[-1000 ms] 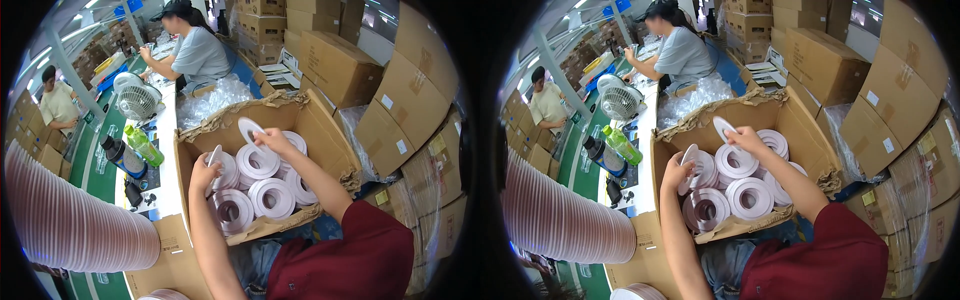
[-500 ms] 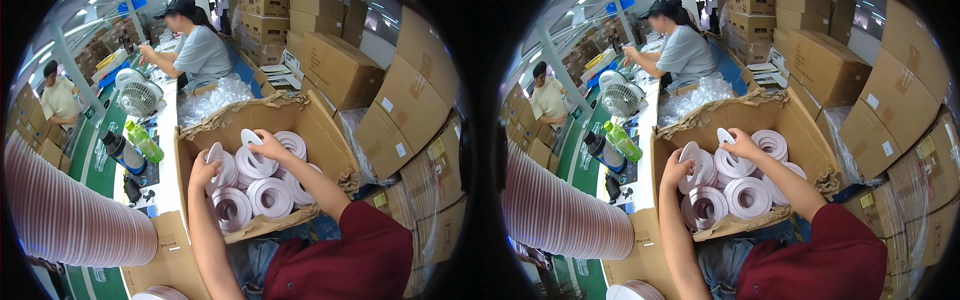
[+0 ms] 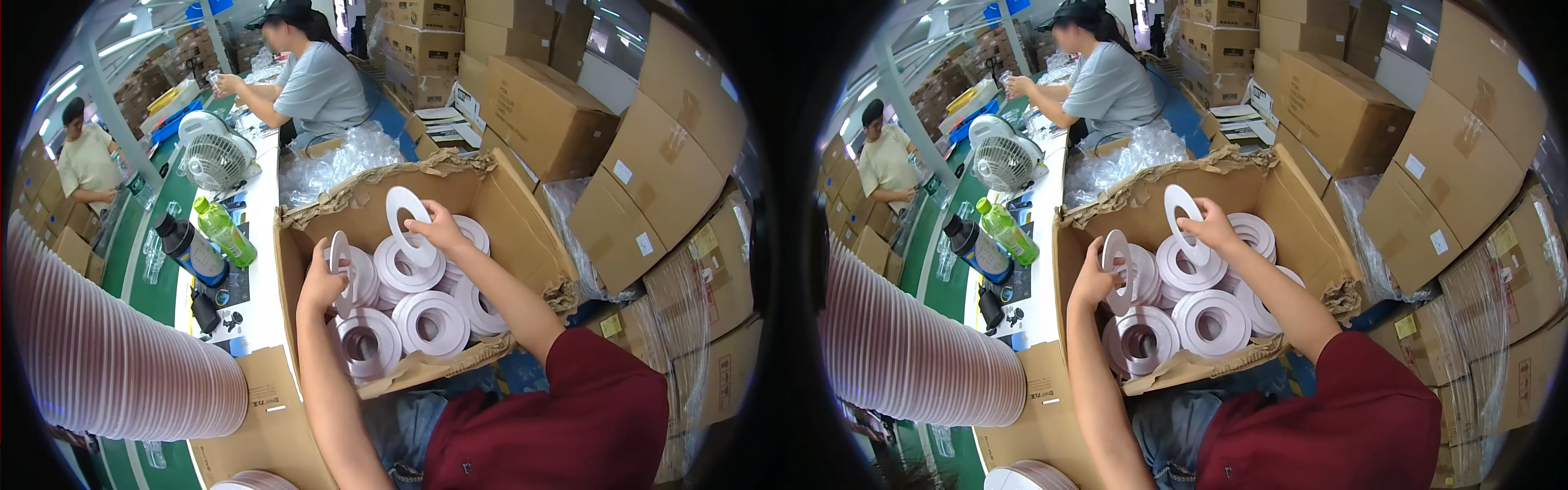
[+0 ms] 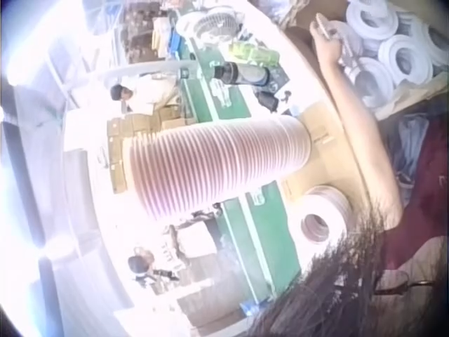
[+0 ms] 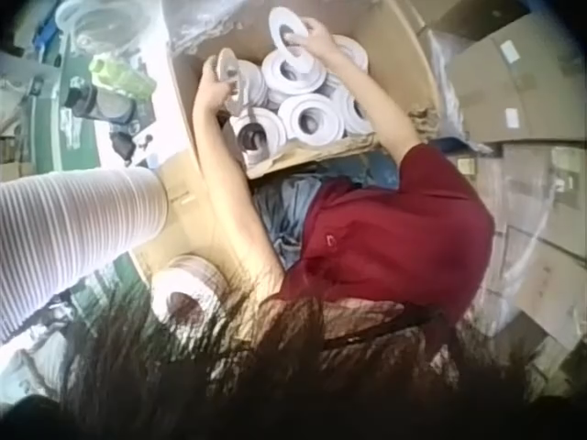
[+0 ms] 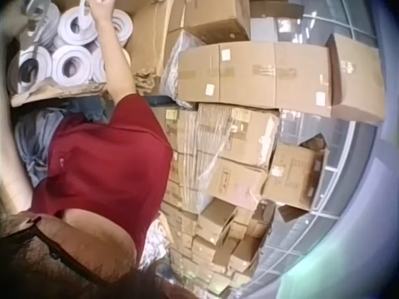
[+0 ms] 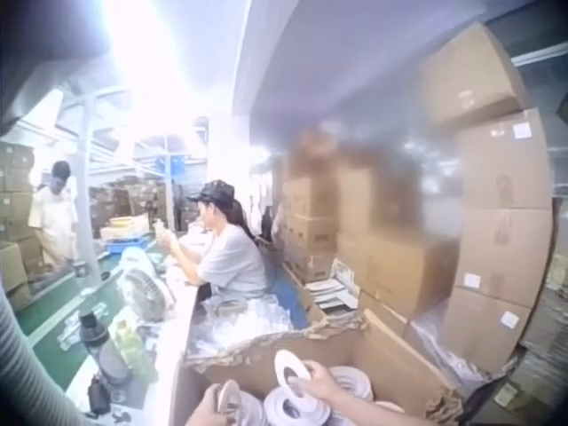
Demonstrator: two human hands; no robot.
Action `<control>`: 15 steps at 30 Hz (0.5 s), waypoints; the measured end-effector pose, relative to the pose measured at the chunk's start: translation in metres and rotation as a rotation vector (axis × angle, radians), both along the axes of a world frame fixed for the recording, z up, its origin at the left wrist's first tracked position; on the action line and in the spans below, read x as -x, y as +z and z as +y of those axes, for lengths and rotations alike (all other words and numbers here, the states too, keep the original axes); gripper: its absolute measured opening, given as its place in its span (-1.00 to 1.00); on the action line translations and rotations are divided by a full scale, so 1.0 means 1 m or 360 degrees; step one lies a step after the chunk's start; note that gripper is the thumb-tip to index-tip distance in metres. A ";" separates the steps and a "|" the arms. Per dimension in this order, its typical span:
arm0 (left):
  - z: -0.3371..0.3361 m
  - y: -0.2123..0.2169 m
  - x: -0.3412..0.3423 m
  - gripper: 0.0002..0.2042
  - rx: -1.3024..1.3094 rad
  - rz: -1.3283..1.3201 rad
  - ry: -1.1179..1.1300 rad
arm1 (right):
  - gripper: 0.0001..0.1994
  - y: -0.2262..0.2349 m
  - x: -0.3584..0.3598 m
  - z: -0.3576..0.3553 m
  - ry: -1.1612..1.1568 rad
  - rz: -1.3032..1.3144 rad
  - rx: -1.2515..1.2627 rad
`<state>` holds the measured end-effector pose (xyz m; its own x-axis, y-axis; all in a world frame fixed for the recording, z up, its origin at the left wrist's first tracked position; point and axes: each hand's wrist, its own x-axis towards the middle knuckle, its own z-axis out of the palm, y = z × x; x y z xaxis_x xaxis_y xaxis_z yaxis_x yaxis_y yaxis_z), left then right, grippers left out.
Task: Packaging rolls of tape into a box and using a hand tool to seal or process them.
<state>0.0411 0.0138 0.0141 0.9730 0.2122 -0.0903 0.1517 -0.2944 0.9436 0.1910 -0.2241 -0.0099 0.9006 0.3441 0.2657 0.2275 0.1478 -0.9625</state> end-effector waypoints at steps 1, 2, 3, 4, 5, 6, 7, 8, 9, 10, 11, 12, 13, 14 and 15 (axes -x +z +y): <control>0.001 0.005 0.000 -0.12 0.0188 -0.0033 0.0025 | -0.46 -0.004 -0.002 -0.001 -0.0031 0.0066 0.0104; 0.001 0.009 0.000 -0.09 0.0376 -0.0065 0.0049 | -0.48 -0.009 -0.003 -0.002 -0.0064 0.0132 0.0206; 0.001 0.017 0.001 -0.08 0.0599 -0.0157 0.0054 | -0.50 -0.005 0.000 -0.001 -0.0076 0.0114 0.0154; -0.003 0.026 0.004 -0.06 0.0691 -0.0344 -0.0021 | -0.50 0.001 0.001 -0.004 -0.0099 0.0116 0.0149; -0.008 0.031 0.004 -0.18 0.0789 -0.0404 -0.0003 | -0.49 0.009 0.001 -0.007 -0.0106 0.0068 0.0077; -0.013 0.032 0.004 -0.27 0.0888 -0.0460 0.0013 | -0.49 0.013 0.001 -0.010 -0.0117 0.0019 0.0005; -0.006 0.022 0.005 -0.27 0.0884 -0.0460 0.0011 | -0.54 0.015 0.003 -0.004 -0.0107 -0.0009 -0.0075; 0.006 0.004 0.002 -0.42 0.0503 -0.0137 0.0007 | -0.54 0.016 0.005 0.000 -0.0108 -0.0010 -0.0081; 0.010 0.000 0.000 -0.53 0.0119 0.0183 -0.0003 | -0.59 0.015 0.005 0.003 -0.0095 -0.0025 0.0009; 0.011 -0.005 -0.001 -0.53 0.0114 0.0181 -0.0009 | -0.65 0.015 0.005 0.003 -0.0081 -0.0041 0.0098; 0.013 -0.010 -0.001 -0.62 0.0104 0.0270 0.0041 | -0.74 0.014 0.007 0.001 -0.0058 0.0043 0.0131; 0.010 -0.009 -0.003 -0.67 0.0096 0.0375 0.0078 | -0.74 0.014 0.007 -0.001 -0.0075 0.0056 0.0129; 0.014 -0.004 -0.004 -0.67 0.0036 0.0487 0.0021 | -0.75 0.013 0.007 -0.003 -0.0081 0.0096 0.0100; 0.012 -0.004 -0.006 -0.67 0.0031 0.0499 0.0007 | -0.75 0.013 0.007 -0.005 -0.0085 0.0135 0.0071; 0.009 -0.004 -0.004 -0.69 0.0207 0.0330 -0.0051 | -0.74 0.016 0.008 -0.007 -0.0116 0.0008 0.0036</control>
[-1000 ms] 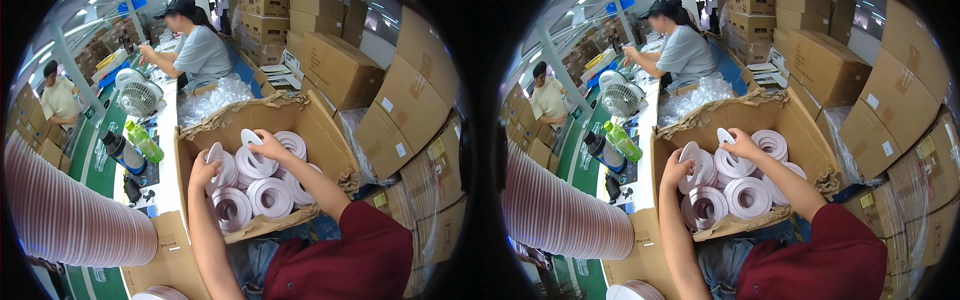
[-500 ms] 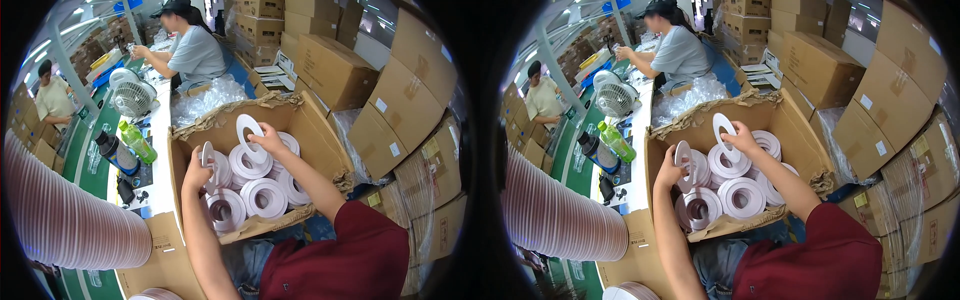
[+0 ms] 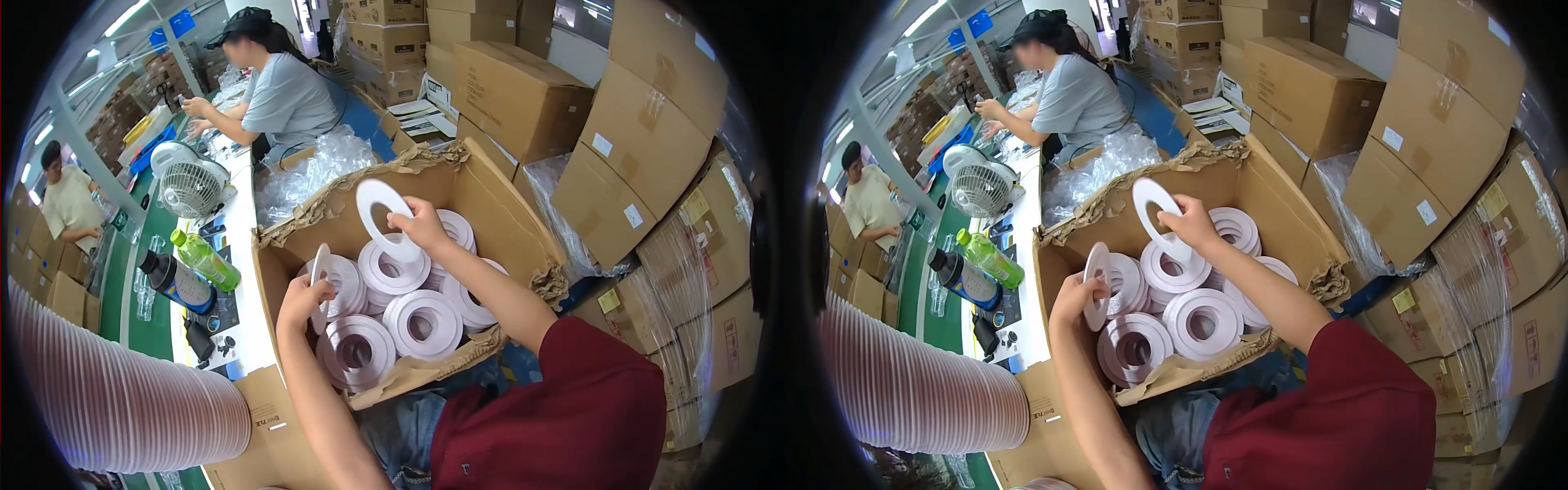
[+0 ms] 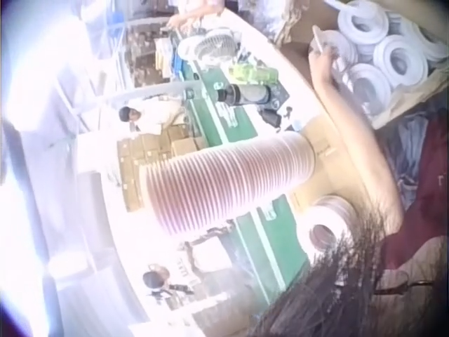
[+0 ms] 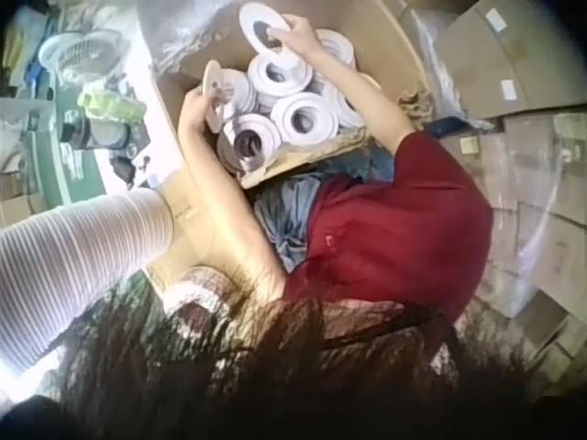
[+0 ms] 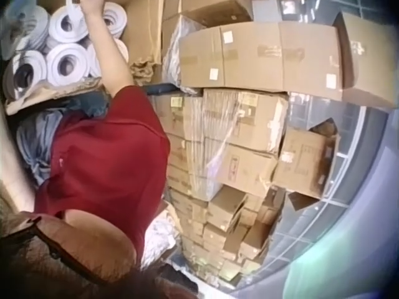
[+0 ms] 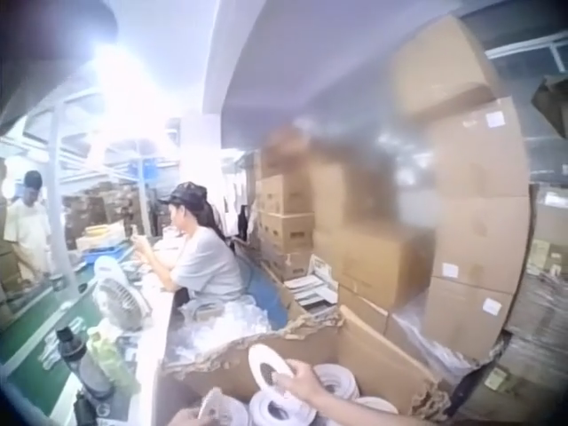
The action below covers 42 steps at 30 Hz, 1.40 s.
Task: Packaging rolls of tape into a box and using a hand tool to seal or process them.
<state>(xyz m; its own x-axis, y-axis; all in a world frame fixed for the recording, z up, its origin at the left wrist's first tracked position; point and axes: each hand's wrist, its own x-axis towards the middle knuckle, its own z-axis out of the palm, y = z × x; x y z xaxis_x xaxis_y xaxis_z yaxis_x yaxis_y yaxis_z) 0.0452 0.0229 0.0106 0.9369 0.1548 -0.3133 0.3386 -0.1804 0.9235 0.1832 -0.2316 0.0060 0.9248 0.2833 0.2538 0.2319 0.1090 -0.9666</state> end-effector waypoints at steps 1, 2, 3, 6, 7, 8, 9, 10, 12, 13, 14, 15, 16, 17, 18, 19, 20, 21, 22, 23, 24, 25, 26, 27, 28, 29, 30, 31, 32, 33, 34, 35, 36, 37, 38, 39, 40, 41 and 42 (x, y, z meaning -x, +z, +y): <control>-0.002 0.000 0.001 -0.71 0.0184 -0.0167 -0.0028 | -0.74 0.002 0.000 -0.002 -0.0011 0.0006 -0.0003; -0.001 0.002 0.002 -0.71 0.0097 -0.0039 -0.0085 | -0.73 0.004 0.000 -0.003 0.0017 -0.0092 -0.0107; 0.001 -0.001 0.003 -0.71 0.0093 -0.0039 -0.0082 | -0.72 0.007 0.001 -0.001 0.0058 -0.0197 -0.0213; 0.007 -0.011 0.003 -0.71 -0.0089 -0.0120 0.0019 | -0.73 0.005 0.004 0.005 0.0130 -0.0006 -0.0179; 0.010 -0.010 0.002 -0.71 0.0087 -0.0143 0.0105 | -0.71 0.002 0.004 0.007 0.0129 0.0143 -0.0114; 0.012 -0.010 0.002 -0.72 0.0263 -0.0166 0.0191 | -0.71 -0.001 0.003 0.011 0.0051 0.0167 -0.0037; 0.009 -0.008 0.001 -0.72 0.0261 -0.0160 0.0185 | -0.71 0.000 0.004 0.009 0.0044 0.0173 -0.0039; 0.006 -0.005 0.002 -0.72 0.0376 -0.0254 0.0227 | -0.73 0.003 0.003 0.006 0.0024 0.0108 0.0109; -0.001 0.003 0.004 -0.74 0.0532 -0.0353 0.0312 | -0.79 0.007 0.007 0.003 -0.0095 -0.0087 0.0219; -0.004 0.006 0.005 -0.74 0.0531 -0.0356 0.0317 | -0.79 0.010 0.008 0.002 -0.0090 -0.0089 0.0219; -0.005 0.009 0.005 -0.74 0.0501 -0.0363 0.0325 | -0.80 0.014 0.007 0.000 -0.0028 -0.0165 0.0183; -0.006 0.010 0.006 -0.74 0.0471 -0.0367 0.0329 | -0.80 0.015 0.007 -0.002 0.0030 -0.0238 0.0148; -0.005 0.009 0.006 -0.74 0.0472 -0.0367 0.0331 | -0.80 0.014 0.005 -0.001 0.0031 -0.0238 0.0148; -0.004 0.007 0.005 -0.74 0.0490 -0.0375 0.0294 | -0.79 0.013 0.002 0.000 0.0045 -0.0179 0.0265; -0.005 0.008 0.005 -0.74 0.0511 -0.0383 0.0262 | -0.78 0.015 0.002 0.003 0.0064 -0.0120 0.0385; -0.005 0.008 0.006 -0.74 0.0515 -0.0383 0.0270 | -0.78 0.017 0.004 0.002 0.0072 -0.0120 0.0389; -0.007 0.008 0.007 -0.72 0.0449 -0.0362 0.0238 | -0.75 0.018 0.005 -0.001 0.0005 -0.0217 0.0491; -0.008 0.009 0.008 -0.71 0.0384 -0.0344 0.0217 | -0.73 0.022 0.007 -0.003 -0.0050 -0.0320 0.0594; -0.006 0.008 0.007 -0.71 0.0392 -0.0349 0.0239 | -0.73 0.026 0.007 -0.006 -0.0028 -0.0327 0.0601; -0.004 0.006 0.005 -0.69 0.0392 -0.0354 0.0157 | -0.72 0.031 0.005 -0.010 0.0019 -0.0384 0.0426; -0.003 0.006 0.004 -0.67 0.0393 -0.0358 0.0074 | -0.72 0.034 0.005 -0.013 0.0066 -0.0436 0.0251; -0.003 0.005 0.004 -0.67 0.0400 -0.0362 0.0099 | -0.72 0.035 0.006 -0.014 0.0092 -0.0439 0.0257; -0.004 0.003 0.003 -0.64 0.0299 -0.0383 0.0042 | -0.69 0.037 0.007 -0.013 0.0131 -0.0326 0.0058; -0.005 0.003 0.002 -0.61 0.0196 -0.0402 -0.0023 | -0.66 0.037 0.008 -0.014 0.0160 -0.0210 -0.0140; -0.006 0.003 0.001 -0.57 0.0206 -0.0378 -0.0041 | -0.58 0.035 0.005 -0.017 0.0235 -0.0167 -0.0152; -0.007 0.002 0.001 -0.57 0.0209 -0.0380 -0.0023 | -0.58 0.033 0.003 -0.019 0.0252 -0.0167 -0.0148; -0.007 0.000 0.001 -0.55 0.0182 -0.0402 -0.0062 | -0.56 0.032 0.002 -0.020 0.0312 -0.0067 -0.0199; -0.007 -0.001 0.001 -0.54 0.0154 -0.0426 -0.0102 | -0.54 0.031 0.001 -0.019 0.0370 0.0032 -0.0249; -0.005 -0.004 0.000 -0.51 0.0021 -0.0440 -0.0138 | -0.50 0.031 0.000 -0.017 0.0343 -0.0015 -0.0124; -0.005 -0.002 0.000 -0.51 0.0024 -0.0443 -0.0135 | -0.50 0.029 -0.001 -0.016 0.0346 -0.0018 -0.0119; -0.007 0.000 -0.001 -0.50 -0.0083 -0.0418 -0.0158 | -0.51 0.027 -0.002 -0.013 0.0301 0.0043 -0.0076; -0.009 0.001 -0.002 -0.50 -0.0190 -0.0394 -0.0182 | -0.52 0.025 -0.003 -0.012 0.0254 0.0103 -0.0031; -0.009 0.001 -0.001 -0.50 -0.0183 -0.0400 -0.0168 | -0.52 0.027 -0.002 -0.010 0.0265 0.0097 -0.0021; -0.009 0.000 0.000 -0.51 -0.0160 -0.0378 -0.0092 | -0.59 0.028 -0.001 -0.010 0.0246 0.0106 0.0077; -0.009 -0.001 0.000 -0.52 -0.0136 -0.0357 -0.0016 | -0.66 0.030 0.001 -0.010 0.0226 0.0114 0.0176; -0.007 -0.004 0.003 -0.52 -0.0122 -0.0365 0.0019 | -0.66 0.035 0.004 -0.010 0.0258 0.0103 0.0195; -0.006 -0.006 0.004 -0.56 -0.0292 -0.0399 0.0095 | -0.69 0.044 0.005 -0.017 0.0165 -0.0131 0.0145; -0.005 -0.008 0.005 -0.60 -0.0462 -0.0426 0.0174 | -0.71 0.051 0.004 -0.023 0.0077 -0.0364 0.0089; -0.010 -0.003 0.006 -0.60 -0.0452 -0.0435 0.0192 | -0.80 0.056 -0.001 -0.031 -0.0019 -0.0569 0.0032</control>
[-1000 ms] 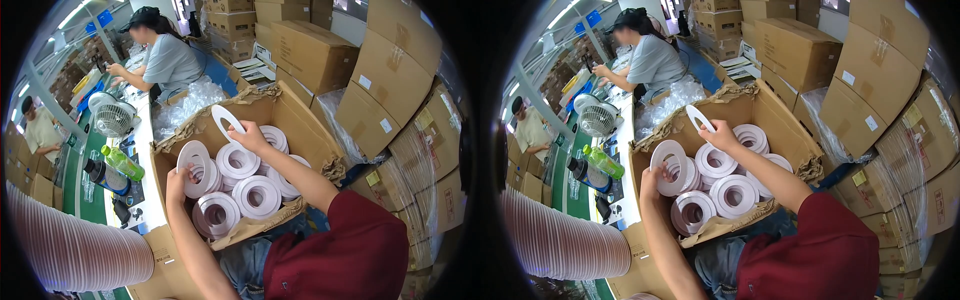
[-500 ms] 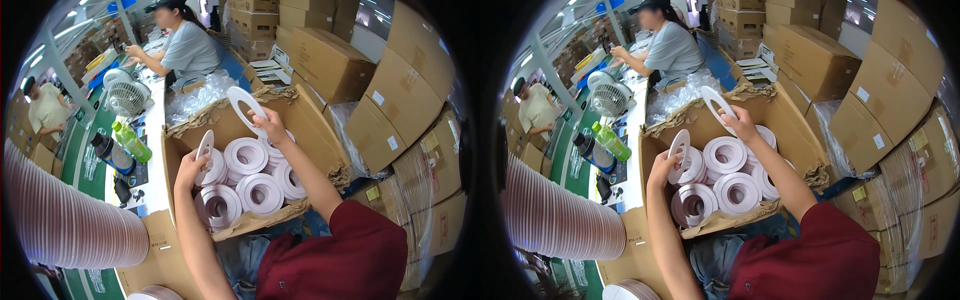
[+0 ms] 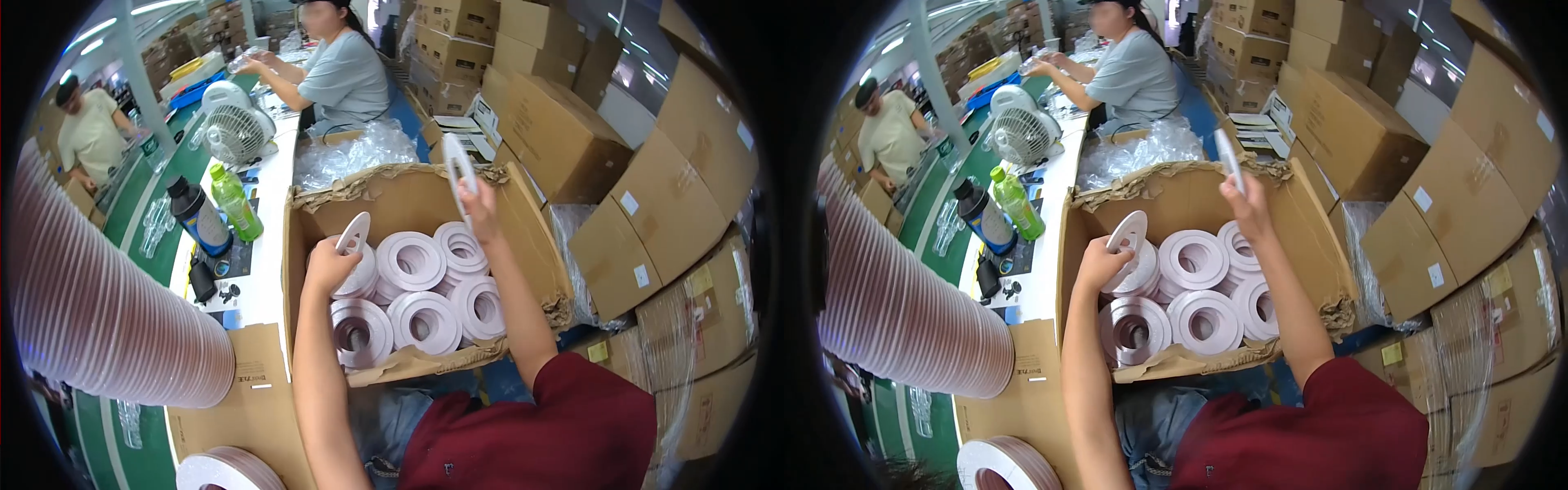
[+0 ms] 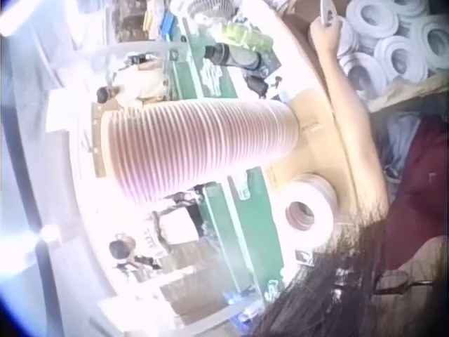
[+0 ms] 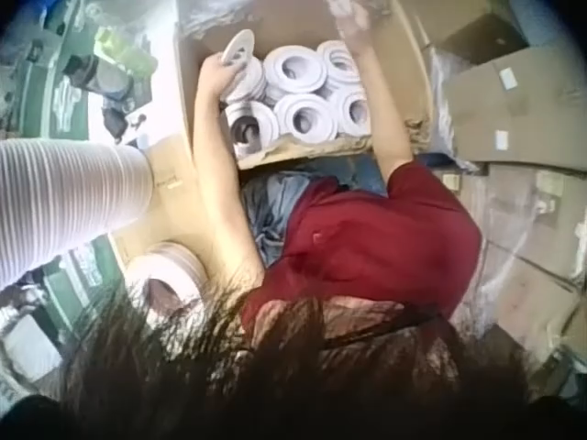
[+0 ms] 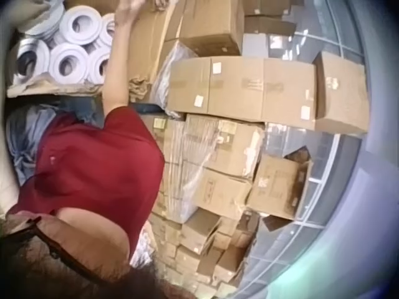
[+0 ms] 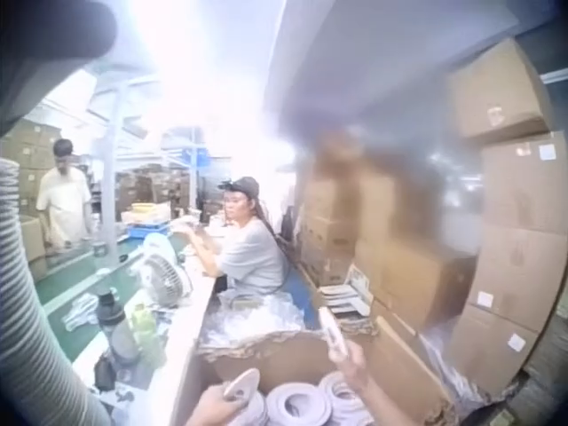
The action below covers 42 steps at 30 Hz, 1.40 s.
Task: Packaging rolls of tape into a box and using a hand tool to seal or process them.
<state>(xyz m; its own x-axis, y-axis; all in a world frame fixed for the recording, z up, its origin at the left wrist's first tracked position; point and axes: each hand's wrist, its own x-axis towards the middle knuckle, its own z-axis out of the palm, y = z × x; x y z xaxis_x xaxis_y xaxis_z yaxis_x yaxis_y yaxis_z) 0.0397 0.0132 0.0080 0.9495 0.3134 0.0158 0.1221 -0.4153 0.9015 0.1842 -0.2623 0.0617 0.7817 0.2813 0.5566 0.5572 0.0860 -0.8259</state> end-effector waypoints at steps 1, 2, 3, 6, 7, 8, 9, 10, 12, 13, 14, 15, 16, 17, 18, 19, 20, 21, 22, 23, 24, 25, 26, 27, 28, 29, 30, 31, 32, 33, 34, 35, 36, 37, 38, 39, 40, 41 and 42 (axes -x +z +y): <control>-0.007 0.007 0.000 -0.64 -0.0119 -0.0013 0.0059 | -0.80 0.006 0.003 0.004 0.0011 -0.0005 0.0009; -0.011 0.012 -0.001 -0.69 -0.0239 -0.0022 0.0119 | -0.83 0.011 0.008 0.007 -0.0162 -0.0068 -0.0050; -0.011 0.013 0.001 -0.69 -0.0232 -0.0017 0.0136 | -0.86 0.013 0.019 0.013 -0.0330 -0.0124 -0.0111; -0.012 0.016 -0.002 -0.70 -0.0278 -0.0080 0.0117 | -0.85 -0.024 0.051 0.041 -0.0125 -0.0362 0.0626; -0.010 0.007 0.000 -0.70 -0.0276 -0.0071 0.0133 | -0.85 -0.028 0.058 0.042 0.0213 -0.0534 0.1088; -0.007 -0.007 0.000 -0.70 -0.0323 -0.0028 0.0084 | -0.85 -0.033 0.058 0.042 0.0231 -0.0532 0.1087; -0.009 -0.005 0.000 -0.70 -0.0370 0.0002 0.0032 | -0.83 -0.033 0.053 0.040 -0.0050 -0.0216 0.0802; -0.014 -0.003 0.000 -0.68 -0.0321 -0.0014 0.0039 | -0.81 -0.034 0.047 0.041 -0.0324 0.0099 0.0510; -0.010 0.004 -0.002 -0.67 -0.0278 0.0021 0.0048 | -0.83 -0.038 0.043 0.046 -0.0288 -0.0034 0.0536; -0.010 0.009 -0.006 -0.66 -0.0251 0.0044 0.0023 | -0.84 -0.040 0.043 0.045 -0.0285 -0.0168 0.0545; -0.010 0.012 -0.004 -0.66 -0.0213 0.0094 0.0004 | -0.86 -0.047 0.042 0.037 0.0326 -0.0556 0.0896; -0.007 0.005 -0.003 -0.66 -0.0212 0.0089 0.0011 | -0.86 -0.051 0.040 0.039 0.0331 -0.0564 0.0896; -0.003 -0.004 -0.001 -0.67 -0.0371 0.0077 0.0027 | -0.85 -0.052 0.037 0.043 0.0148 -0.0302 0.0749; 0.002 -0.012 -0.001 -0.67 -0.0531 0.0068 0.0045 | -0.84 -0.052 0.035 0.047 -0.0031 -0.0039 0.0597; -0.004 -0.009 -0.002 -0.67 -0.0383 0.0021 0.0052 | -0.82 -0.051 0.033 0.047 -0.0345 0.0268 0.0415; -0.007 -0.004 -0.003 -0.67 -0.0378 0.0027 0.0045 | -0.82 -0.051 0.035 0.044 -0.0350 0.0274 0.0421; -0.008 0.003 -0.006 -0.66 -0.0263 0.0092 0.0038 | -0.83 -0.051 0.038 0.041 0.0033 -0.0074 0.0740; -0.005 0.008 -0.007 -0.65 -0.0164 0.0151 0.0033 | -0.83 -0.051 0.040 0.042 0.0420 -0.0433 0.1032; 0.000 -0.001 -0.008 -0.66 -0.0431 0.0280 0.0029 | -0.80 -0.054 0.044 0.043 0.0439 -0.0400 0.1152; 0.002 -0.004 -0.007 -0.66 -0.0447 0.0280 0.0021 | -0.80 -0.054 0.043 0.046 0.0428 -0.0398 0.1139; 0.000 -0.009 -0.005 -0.67 -0.0431 0.0233 0.0022 | -0.81 -0.052 0.038 0.049 0.0034 -0.0057 0.0805; -0.001 -0.013 -0.005 -0.67 -0.0415 0.0187 0.0022 | -0.81 -0.053 0.035 0.050 -0.0353 0.0280 0.0459; 0.000 -0.013 -0.011 -0.67 -0.0338 0.0157 0.0060 | -0.82 -0.056 0.036 0.052 -0.0391 0.0168 0.0494; 0.000 -0.010 -0.013 -0.67 -0.0351 0.0164 0.0035 | -0.82 -0.061 0.037 0.048 -0.0413 0.0183 0.0482; 0.001 -0.008 -0.013 -0.67 -0.0328 0.0302 -0.0025 | -0.82 -0.065 0.036 0.044 -0.0022 0.0002 0.0802; 0.001 -0.005 -0.013 -0.68 -0.0307 0.0441 -0.0084 | -0.82 -0.068 0.034 0.041 0.0376 -0.0182 0.1109; 0.001 -0.008 -0.007 -0.69 -0.0308 0.0340 -0.0111 | -0.78 -0.066 0.029 0.046 0.0154 -0.0135 0.0856; 0.003 -0.007 -0.007 -0.69 -0.0320 0.0341 -0.0111 | -0.78 -0.064 0.026 0.049 0.0152 -0.0134 0.0845; 0.005 -0.005 -0.009 -0.69 -0.0292 0.0342 -0.0057 | -0.79 -0.064 0.025 0.054 -0.0142 -0.0014 0.0673; 0.004 -0.004 -0.009 -0.69 -0.0258 0.0351 -0.0014 | -0.78 -0.061 0.030 0.056 -0.0441 0.0117 0.0504; 0.002 -0.004 -0.007 -0.69 -0.0265 0.0359 -0.0024 | -0.80 -0.058 0.036 0.054 0.0004 -0.0239 0.0898; 0.001 -0.004 -0.005 -0.69 -0.0255 0.0320 -0.0041 | -0.81 -0.052 0.040 0.044 0.0620 -0.0171 0.1317; -0.001 0.004 -0.004 -0.69 -0.0256 0.0263 -0.0056 | -0.79 -0.062 0.027 0.045 0.0330 -0.0232 0.1041; 0.003 -0.001 -0.004 -0.69 -0.0254 0.0279 -0.0037 | -0.78 -0.068 0.022 0.053 0.0082 -0.0272 0.0775; 0.005 -0.004 -0.007 -0.69 -0.0233 0.0308 -0.0007 | -0.78 -0.073 0.015 0.055 0.0107 -0.0263 0.0775; 0.013 -0.012 -0.003 -0.69 -0.0201 0.0341 0.0052 | -0.79 -0.068 0.022 0.066 -0.0124 -0.0025 0.0661; 0.004 0.000 -0.002 -0.71 -0.0105 0.0323 0.0051 | -0.81 -0.066 0.025 0.064 -0.0409 0.0222 0.0535; -0.001 -0.002 -0.001 -0.71 -0.0105 0.0337 0.0050 | -0.81 -0.066 0.032 0.060 -0.0407 0.0236 0.0536; 0.001 -0.004 0.003 -0.72 -0.0122 0.0324 -0.0040 | -0.83 -0.066 0.038 0.057 0.0053 0.0108 0.0862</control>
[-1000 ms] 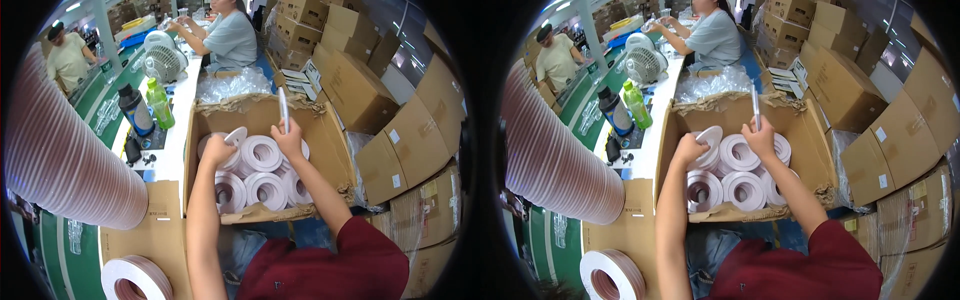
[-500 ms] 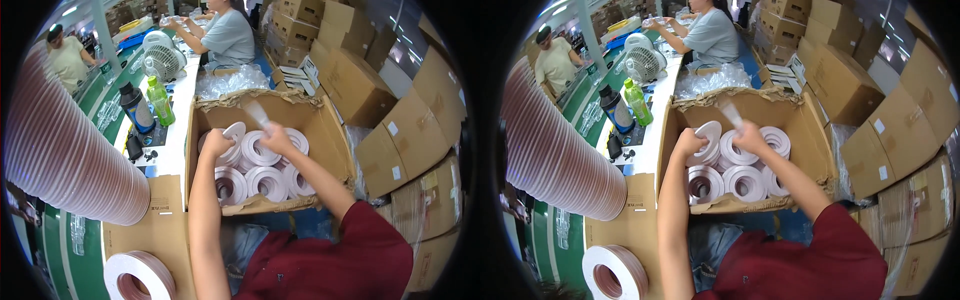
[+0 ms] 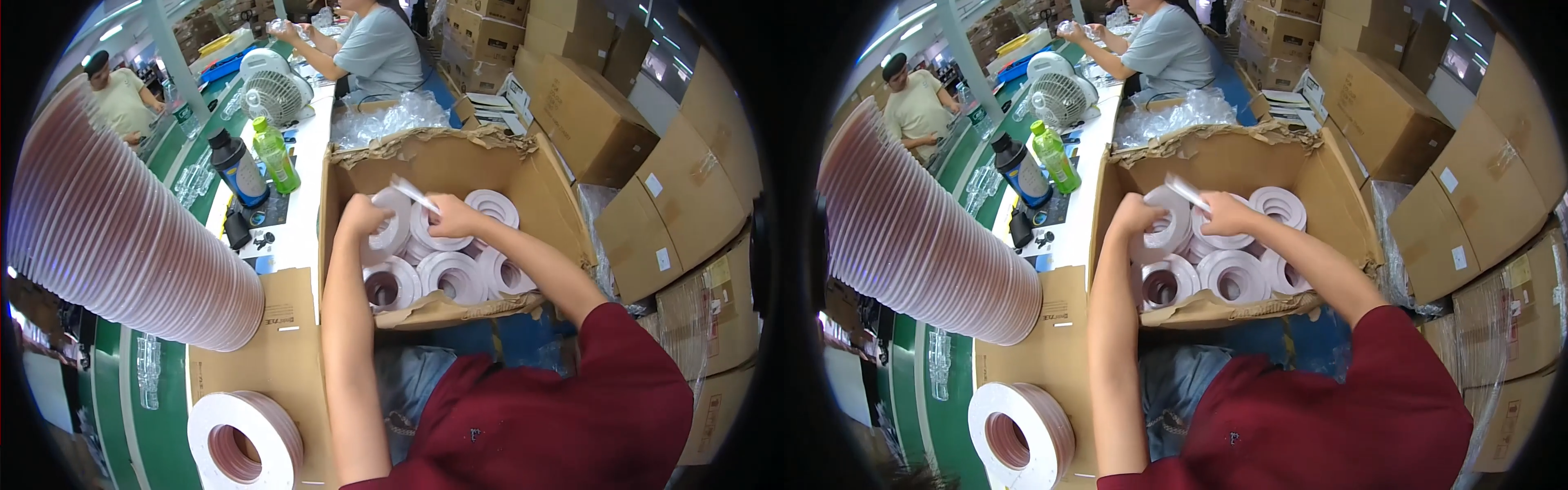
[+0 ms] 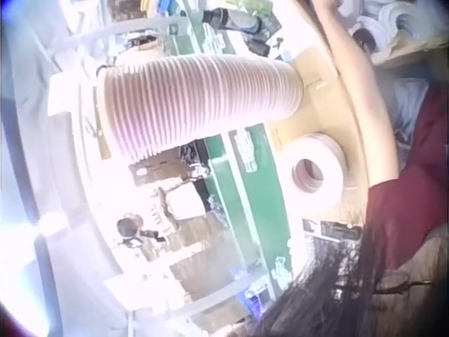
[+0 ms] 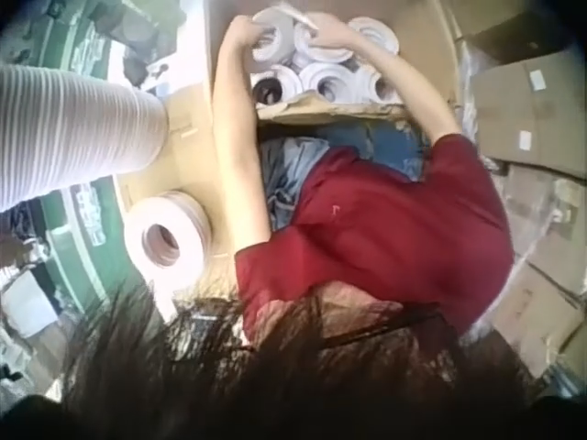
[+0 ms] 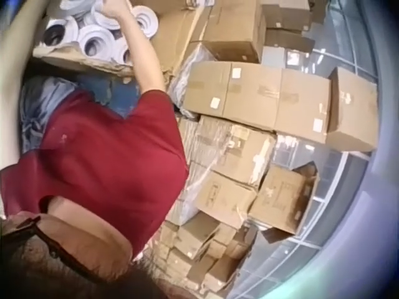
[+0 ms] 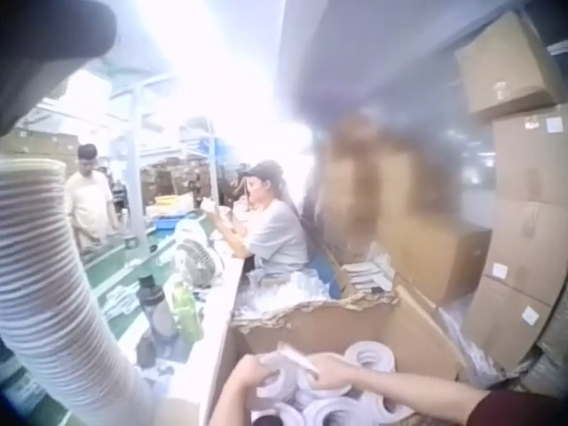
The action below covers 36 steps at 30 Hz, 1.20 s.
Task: Packaging rolls of tape into a box and using a hand tool to seal or process them.
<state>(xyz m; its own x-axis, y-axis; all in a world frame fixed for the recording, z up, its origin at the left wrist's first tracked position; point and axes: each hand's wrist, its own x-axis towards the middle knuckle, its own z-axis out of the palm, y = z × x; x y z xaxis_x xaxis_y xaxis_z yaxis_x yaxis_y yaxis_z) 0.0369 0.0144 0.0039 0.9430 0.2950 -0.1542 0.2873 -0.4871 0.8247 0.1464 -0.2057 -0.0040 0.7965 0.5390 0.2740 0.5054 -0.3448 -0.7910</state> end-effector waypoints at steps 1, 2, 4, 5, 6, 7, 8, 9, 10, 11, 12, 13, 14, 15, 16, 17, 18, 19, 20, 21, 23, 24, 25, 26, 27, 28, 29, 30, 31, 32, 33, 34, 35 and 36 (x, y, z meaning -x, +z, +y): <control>-0.002 0.004 0.001 -0.73 -0.0006 -0.0021 -0.0087 | -0.85 0.002 -0.003 -0.007 0.0492 -0.0021 0.0304; -0.006 0.008 0.000 -0.77 -0.0053 -0.0106 -0.0039 | -0.85 -0.010 -0.030 -0.006 0.0304 -0.0621 -0.0163; 0.004 -0.001 -0.004 -0.78 -0.0189 -0.0026 0.0054 | -0.89 0.007 -0.018 0.014 -0.0270 -0.0048 -0.0532; 0.002 0.000 -0.007 -0.75 -0.0073 -0.0076 0.0098 | -0.90 0.011 -0.013 0.014 -0.0415 -0.0131 -0.0514; 0.007 0.001 -0.008 -0.74 -0.0090 -0.0023 0.0115 | -0.90 0.014 0.000 0.012 0.0148 -0.0112 -0.0164; 0.007 0.004 -0.012 -0.73 -0.0114 0.0018 0.0099 | -0.87 0.015 0.005 0.002 0.0680 -0.0099 0.0177; 0.006 0.002 -0.009 -0.73 -0.0094 0.0035 0.0097 | -0.84 0.000 -0.011 -0.003 0.0714 -0.0289 0.0249; 0.007 0.001 -0.005 -0.73 -0.0189 0.0011 0.0081 | -0.84 0.002 -0.020 -0.004 0.0731 -0.0270 0.0270; 0.007 0.002 -0.001 -0.73 -0.0282 -0.0018 0.0074 | -0.87 0.010 -0.027 -0.002 0.0235 -0.0046 -0.0205; 0.008 0.006 -0.002 -0.73 -0.0253 -0.0008 0.0095 | -0.89 0.014 -0.033 -0.001 -0.0276 0.0177 -0.0665; 0.007 0.013 -0.007 -0.73 -0.0180 -0.0053 0.0139 | -0.92 0.009 -0.036 -0.005 -0.0378 -0.0074 -0.0366; 0.004 0.015 -0.011 -0.74 -0.0105 -0.0087 0.0163 | -0.92 0.002 -0.030 -0.008 -0.0400 -0.0058 -0.0336; 0.007 0.014 -0.008 -0.74 -0.0119 0.0000 0.0106 | -0.92 -0.008 -0.023 -0.008 0.0101 -0.0181 -0.0095; 0.014 0.014 -0.005 -0.74 -0.0133 0.0070 0.0060 | -0.92 -0.010 -0.021 -0.010 0.0618 -0.0306 0.0148; 0.017 0.003 -0.003 -0.71 -0.0218 0.0045 0.0090 | -0.91 -0.002 -0.026 -0.007 0.0257 -0.0277 0.0092; 0.021 -0.003 -0.008 -0.68 -0.0222 -0.0042 0.0131 | -0.91 0.003 -0.028 -0.005 0.0274 -0.0275 0.0118; 0.014 -0.001 -0.013 -0.67 -0.0234 -0.0046 0.0150 | -0.92 0.006 -0.027 -0.007 -0.0024 -0.0187 -0.0032; 0.007 0.009 -0.017 -0.66 -0.0258 -0.0054 0.0153 | -0.91 0.005 -0.027 -0.011 -0.0341 -0.0107 -0.0192; 0.003 0.017 -0.015 -0.65 -0.0090 -0.0028 0.0105 | -0.94 0.001 -0.033 -0.019 0.0409 -0.0489 0.0139; 0.016 0.005 -0.002 -0.66 -0.0083 0.0035 0.0142 | -0.94 0.013 0.002 -0.005 0.0755 -0.0064 0.0329; 0.017 -0.001 -0.004 -0.66 -0.0314 -0.0003 -0.0039 | -0.91 0.011 -0.023 -0.012 0.0284 -0.0213 0.0048; 0.008 0.003 -0.009 -0.66 -0.0245 -0.0010 0.0000 | -0.91 0.010 -0.028 -0.016 0.0271 -0.0205 0.0073; 0.003 0.009 -0.012 -0.67 -0.0182 -0.0015 0.0042 | -0.89 0.007 -0.027 -0.014 -0.0009 -0.0239 0.0016; 0.001 0.015 -0.011 -0.69 -0.0160 -0.0070 0.0025 | -0.86 0.003 -0.026 -0.014 -0.0289 -0.0276 -0.0041; 0.007 0.008 -0.008 -0.72 -0.0089 -0.0217 0.0050 | -0.87 -0.001 -0.018 -0.014 0.0396 -0.0357 0.0191; 0.009 0.010 -0.003 -0.68 -0.0173 -0.0096 -0.0027 | -0.88 0.001 -0.020 -0.018 0.0480 -0.0351 0.0236; 0.011 0.013 0.001 -0.65 -0.0257 0.0025 -0.0105 | -0.88 0.003 -0.023 -0.021 0.0564 -0.0344 0.0281; 0.007 0.012 0.003 -0.63 -0.0296 -0.0081 -0.0091 | -0.89 0.004 -0.025 -0.019 0.0152 -0.0115 -0.0079; 0.004 0.014 -0.001 -0.63 -0.0282 -0.0080 -0.0097 | -0.89 0.006 -0.028 -0.015 -0.0265 0.0112 -0.0438; 0.001 0.018 -0.006 -0.64 -0.0188 -0.0123 -0.0052 | -0.93 0.006 -0.028 -0.016 -0.0398 0.0103 -0.0430; 0.000 0.019 -0.004 -0.65 -0.0095 -0.0144 -0.0003 | -0.93 0.005 -0.018 -0.013 -0.0405 0.0122 -0.0416; 0.003 0.019 -0.005 -0.68 -0.0121 -0.0147 -0.0034 | -0.92 0.013 -0.007 -0.015 0.0177 0.0122 -0.0007; 0.007 0.015 0.003 -0.69 -0.0329 -0.0002 -0.0156 | -0.90 0.015 -0.001 -0.018 0.0759 0.0127 0.0402; 0.019 0.000 0.006 -0.70 -0.0389 -0.0008 -0.0181 | -0.87 0.010 -0.007 -0.020 0.0849 0.0203 0.0191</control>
<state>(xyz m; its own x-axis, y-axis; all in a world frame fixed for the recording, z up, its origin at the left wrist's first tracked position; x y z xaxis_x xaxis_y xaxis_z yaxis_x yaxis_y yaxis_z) 0.0305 0.0338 0.0037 0.9728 0.2147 -0.0869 0.2154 -0.7008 0.6801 0.1535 -0.2257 0.0060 0.4279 0.8977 0.1055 0.5375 -0.1589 -0.8282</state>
